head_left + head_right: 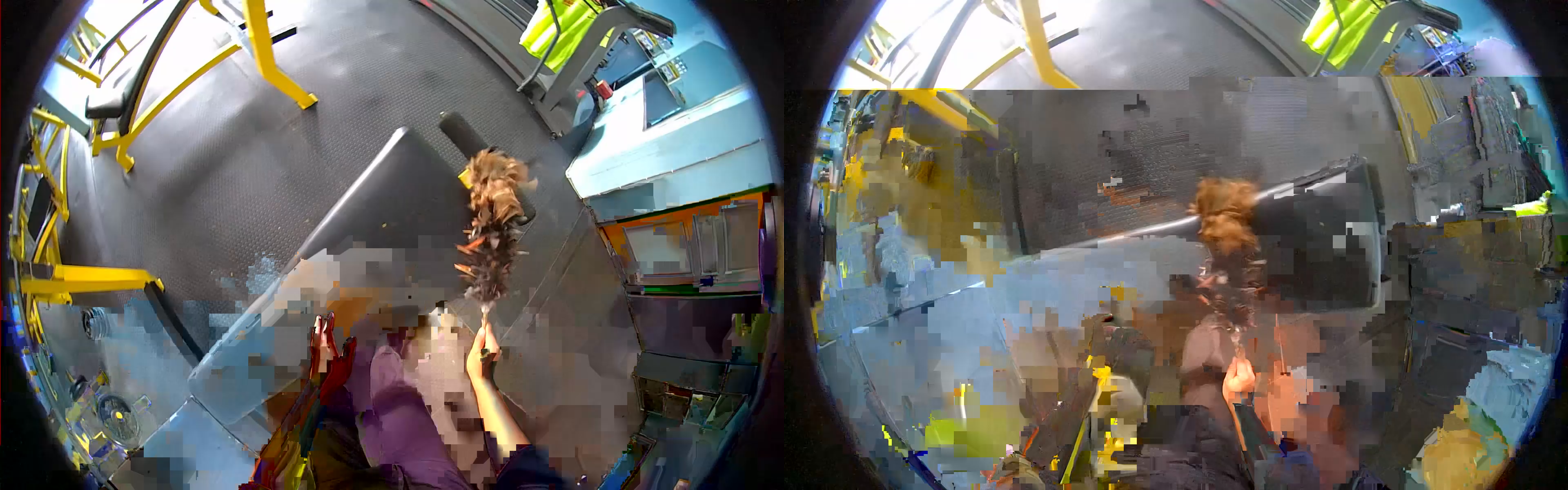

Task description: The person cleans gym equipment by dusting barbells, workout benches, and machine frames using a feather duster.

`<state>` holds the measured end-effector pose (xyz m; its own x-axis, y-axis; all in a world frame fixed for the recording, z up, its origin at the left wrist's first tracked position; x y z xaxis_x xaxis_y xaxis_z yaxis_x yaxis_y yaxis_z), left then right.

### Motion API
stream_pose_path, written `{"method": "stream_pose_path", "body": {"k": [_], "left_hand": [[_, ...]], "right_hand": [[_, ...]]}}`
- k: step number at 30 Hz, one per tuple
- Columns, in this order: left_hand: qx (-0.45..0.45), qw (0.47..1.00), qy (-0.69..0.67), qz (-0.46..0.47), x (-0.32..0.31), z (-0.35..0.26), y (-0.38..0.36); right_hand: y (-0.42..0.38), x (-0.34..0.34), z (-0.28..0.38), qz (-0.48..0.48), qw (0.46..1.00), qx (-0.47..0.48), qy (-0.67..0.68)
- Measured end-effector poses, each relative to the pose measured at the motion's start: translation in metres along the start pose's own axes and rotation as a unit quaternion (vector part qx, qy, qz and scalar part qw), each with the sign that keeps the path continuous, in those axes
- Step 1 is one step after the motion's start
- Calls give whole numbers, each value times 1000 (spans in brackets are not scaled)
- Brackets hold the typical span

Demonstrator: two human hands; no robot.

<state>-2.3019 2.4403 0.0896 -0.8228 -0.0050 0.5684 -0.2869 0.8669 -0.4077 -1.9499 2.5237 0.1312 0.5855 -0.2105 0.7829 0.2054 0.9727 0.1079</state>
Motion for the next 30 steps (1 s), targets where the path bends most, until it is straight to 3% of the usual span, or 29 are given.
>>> {"method": "stream_pose_path", "body": {"k": [1,3,4,5,7,10,11,13,15,16,18,21,23,25,26,28,30], "left_hand": [[22,1000,11,7,-3,-21,15],[19,1000,18,6,-17,-52,48],[62,997,39,15,-19,-77,63],[104,993,59,23,-24,-95,76],[118,991,55,27,-40,-118,102],[105,990,98,8,-52,-159,132],[104,989,103,12,-56,-170,141],[68,991,118,-3,-61,-196,160],[29,990,134,-19,-67,-221,178],[-29,987,152,-44,-69,-238,188],[-162,966,178,-92,-78,-272,204],[-281,941,179,-55,-117,-303,230],[-282,933,219,-49,-135,-316,232],[-256,930,257,-63,-137,-318,232],[-272,928,242,-83,-137,-316,232],[-273,925,255,-71,-139,-314,232],[-268,926,255,-69,-138,-314,234]], "right_hand": [[21,10,17,-5,1000,-3,2],[62,7,46,98,992,82,-13],[80,2,54,137,979,148,16],[101,8,69,135,980,148,17],[133,4,109,262,943,168,-121],[192,-4,101,200,973,116,-22],[206,-2,96,211,974,76,34],[217,5,69,221,973,43,39],[222,20,29,278,959,-64,2],[222,26,-5,256,962,-87,-33],[225,41,-67,302,941,-139,-61],[236,56,-117,353,917,-177,-48],[251,50,-130,346,924,-158,-38],[259,33,-134,398,909,-117,-31],[258,25,-146,398,907,-131,-25],[253,-5,-155,457,855,-203,135],[256,-18,-164,470,838,-245,127]]}}
Point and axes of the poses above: each hand's wrist, its own y-axis towards the middle knuckle, its own x-axis out of the back of the hand, z = x × y, the point moved 6 cm from there along y, towards the middle knuckle
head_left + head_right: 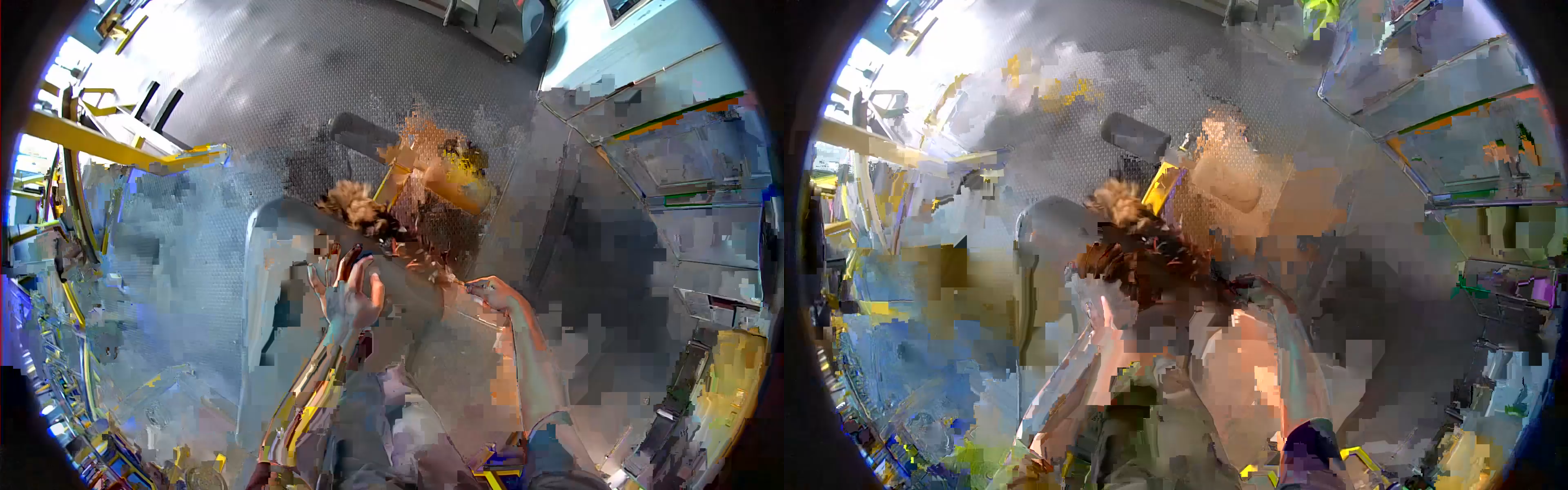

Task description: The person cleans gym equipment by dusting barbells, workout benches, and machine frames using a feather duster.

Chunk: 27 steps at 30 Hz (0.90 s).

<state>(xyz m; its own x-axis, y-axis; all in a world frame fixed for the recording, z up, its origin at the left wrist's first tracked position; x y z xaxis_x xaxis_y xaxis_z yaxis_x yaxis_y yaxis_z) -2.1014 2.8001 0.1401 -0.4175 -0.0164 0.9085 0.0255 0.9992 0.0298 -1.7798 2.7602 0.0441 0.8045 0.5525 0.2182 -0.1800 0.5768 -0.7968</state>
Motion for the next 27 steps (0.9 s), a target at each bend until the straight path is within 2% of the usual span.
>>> {"method": "stream_pose_path", "body": {"k": [1,2,4,5,7,8,9,11,12,13,16,17,19,20,21,23,27], "left_hand": [[-2,1000,-5,-3,0,0,-1],[-7,1000,-9,-8,-1,1,-1],[-13,1000,-15,-7,-2,2,0],[-14,1000,-15,-9,-1,2,0],[-18,1000,-14,-14,-3,1,1],[-21,1000,-12,-19,-3,1,1],[-22,1000,-8,-21,-3,2,0],[-24,1000,2,-11,0,1,0],[-25,1000,8,-11,1,0,0],[-24,1000,13,-14,1,-1,3],[-23,999,31,7,0,-4,5],[-24,999,41,10,-1,-5,6],[-29,997,61,23,-3,-7,8],[-28,997,72,27,-5,-9,9],[-30,996,81,33,-6,-10,11],[-44,993,106,38,-11,-7,9],[-30,991,123,51,-13,-5,10]], "right_hand": [[7,1,-5,10,999,-48,6],[15,1,-7,7,999,-45,11],[26,8,-5,-87,987,30,-134],[29,6,-11,-87,987,27,-133],[38,-3,-18,-39,998,49,-33],[44,-7,-25,3,1000,10,5],[50,-8,-29,8,1000,12,8],[57,-15,-46,57,996,-61,-11],[62,-21,-50,77,995,-62,28],[68,-25,-53,76,997,-30,12],[85,-34,-53,161,985,-29,47],[97,-32,-59,138,990,16,27],[127,-12,-68,-18,975,220,17],[126,17,-54,-75,988,127,-54],[124,40,-38,-198,957,190,-92],[110,71,-22,-303,937,163,-64],[111,60,-55,-260,948,161,-92]]}}
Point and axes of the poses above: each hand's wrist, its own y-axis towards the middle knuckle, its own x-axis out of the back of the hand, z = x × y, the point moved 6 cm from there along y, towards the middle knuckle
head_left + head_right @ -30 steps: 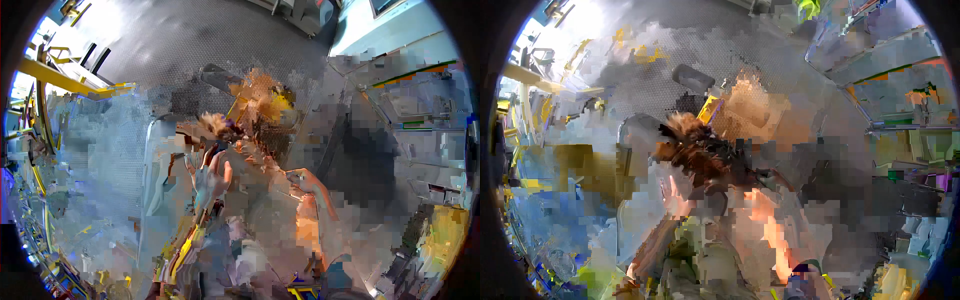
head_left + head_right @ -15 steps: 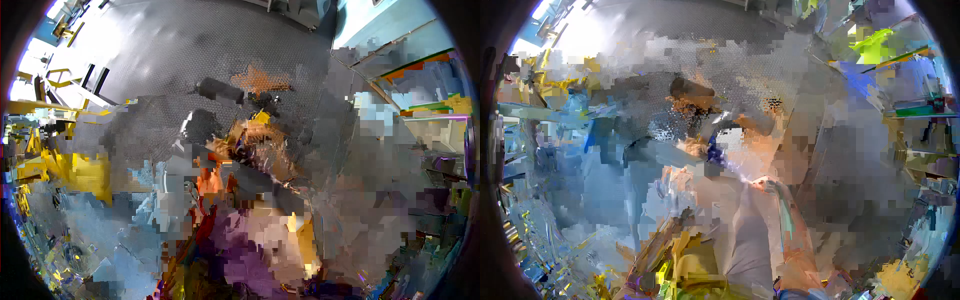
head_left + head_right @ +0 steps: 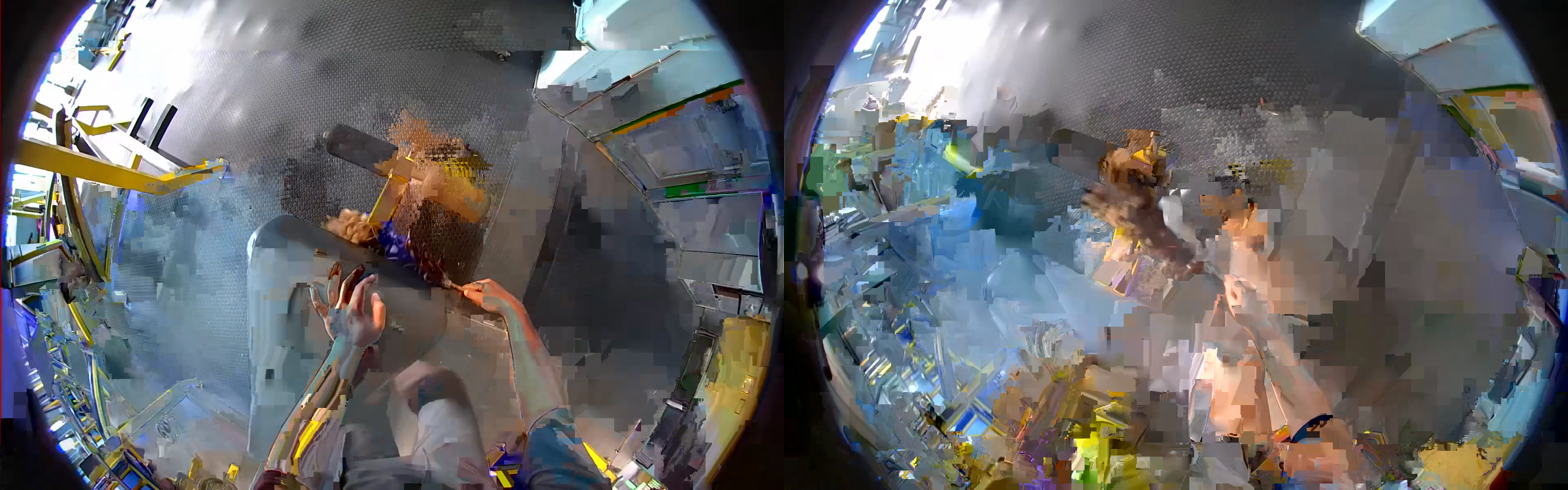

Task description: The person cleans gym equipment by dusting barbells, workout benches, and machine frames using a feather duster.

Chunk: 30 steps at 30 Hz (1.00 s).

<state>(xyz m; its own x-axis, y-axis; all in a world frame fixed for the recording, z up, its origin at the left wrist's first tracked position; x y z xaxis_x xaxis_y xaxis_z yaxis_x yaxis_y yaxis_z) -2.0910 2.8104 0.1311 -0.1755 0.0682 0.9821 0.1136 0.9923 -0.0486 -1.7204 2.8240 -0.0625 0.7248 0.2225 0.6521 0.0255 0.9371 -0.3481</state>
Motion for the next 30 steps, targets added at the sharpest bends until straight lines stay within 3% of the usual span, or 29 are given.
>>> {"method": "stream_pose_path", "body": {"k": [2,4,6,10,11,14,16,21,24,26,27,28,29,30], "left_hand": [[11,1000,-1,4,1,-2,-1],[5,1000,-1,8,1,-3,1],[11,1000,5,13,1,-2,1],[17,1000,4,22,4,-4,3],[23,1000,-4,20,5,-4,3],[26,1000,-6,14,9,-6,7],[33,999,-11,-1,14,-7,8],[50,998,-26,13,13,-3,2],[64,998,-14,21,22,-5,3],[74,997,-1,33,21,-7,0],[76,996,-9,43,25,-9,0],[83,992,30,89,38,-16,2],[118,990,-3,75,29,-19,-2],[148,986,-1,80,45,-31,-4]], "right_hand": [[-23,-33,-28,154,987,30,44],[-40,-36,-16,216,964,71,135],[-41,-16,-1,135,968,81,196],[-13,38,25,102,990,50,86],[0,54,40,18,991,87,98],[45,89,88,-18,990,118,77],[67,98,117,-10,990,131,57],[81,100,130,75,997,6,29],[54,95,73,64,996,-42,35],[31,105,62,26,997,-53,42],[22,111,70,59,995,-74,20],[13,116,86,73,996,-41,11],[8,113,88,37,997,55,29],[-2,113,102,90,994,59,5]]}}
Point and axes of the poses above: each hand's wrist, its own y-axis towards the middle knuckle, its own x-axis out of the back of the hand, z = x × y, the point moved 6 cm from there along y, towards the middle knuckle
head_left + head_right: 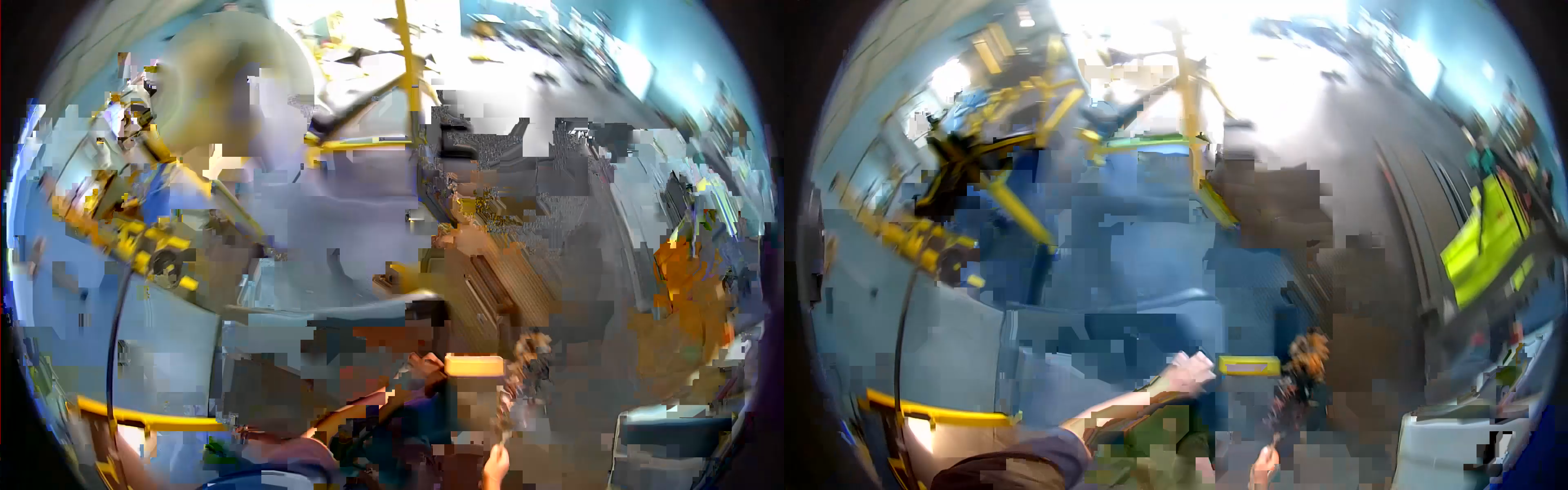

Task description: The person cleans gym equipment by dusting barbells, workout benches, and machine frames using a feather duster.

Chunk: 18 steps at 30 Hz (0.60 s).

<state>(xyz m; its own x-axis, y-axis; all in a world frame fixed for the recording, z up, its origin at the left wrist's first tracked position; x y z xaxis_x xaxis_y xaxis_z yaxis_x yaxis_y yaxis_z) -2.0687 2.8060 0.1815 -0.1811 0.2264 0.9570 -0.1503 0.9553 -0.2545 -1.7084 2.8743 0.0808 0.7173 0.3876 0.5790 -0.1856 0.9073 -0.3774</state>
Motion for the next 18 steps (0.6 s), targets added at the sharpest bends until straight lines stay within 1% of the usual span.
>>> {"method": "stream_pose_path", "body": {"k": [1,2,3,4,5,6,7,10,11,12,13,14,16,18], "left_hand": [[2,996,-63,-62,4,-10,-14],[-2,982,-136,-131,-6,-21,-31],[-24,950,-222,-218,-13,-30,-51],[-57,929,-317,-184,-18,-36,-73],[-13,930,-317,-188,-18,-43,-112],[22,924,-354,-145,-32,-45,-152],[36,920,-372,-119,-46,-43,-196],[197,872,-447,-30,-99,-18,-342],[267,852,-450,5,-107,-4,-393],[328,830,-450,6,-99,12,-444],[393,798,-457,-13,-122,31,-490],[441,785,-430,-69,-124,49,-536],[542,720,-395,-179,-101,76,-623],[601,655,-343,-305,-79,90,-697]], "right_hand": [[-11,-4,4,24,1000,-6,0],[-17,-5,11,44,999,-17,-5],[-20,-9,30,60,998,11,-7],[-29,-14,48,62,996,51,-37],[-44,-17,67,59,992,88,-66],[-61,-22,84,54,986,125,-95],[-78,-28,106,57,980,169,-84],[-137,-46,166,73,966,234,-83],[-156,-56,186,80,962,248,-82],[-177,-68,207,113,948,281,-95],[-195,-79,222,147,932,315,-109],[-204,-96,227,155,925,330,-111],[-232,-140,235,201,871,435,-108],[-280,-168,266,243,855,448,-98]]}}
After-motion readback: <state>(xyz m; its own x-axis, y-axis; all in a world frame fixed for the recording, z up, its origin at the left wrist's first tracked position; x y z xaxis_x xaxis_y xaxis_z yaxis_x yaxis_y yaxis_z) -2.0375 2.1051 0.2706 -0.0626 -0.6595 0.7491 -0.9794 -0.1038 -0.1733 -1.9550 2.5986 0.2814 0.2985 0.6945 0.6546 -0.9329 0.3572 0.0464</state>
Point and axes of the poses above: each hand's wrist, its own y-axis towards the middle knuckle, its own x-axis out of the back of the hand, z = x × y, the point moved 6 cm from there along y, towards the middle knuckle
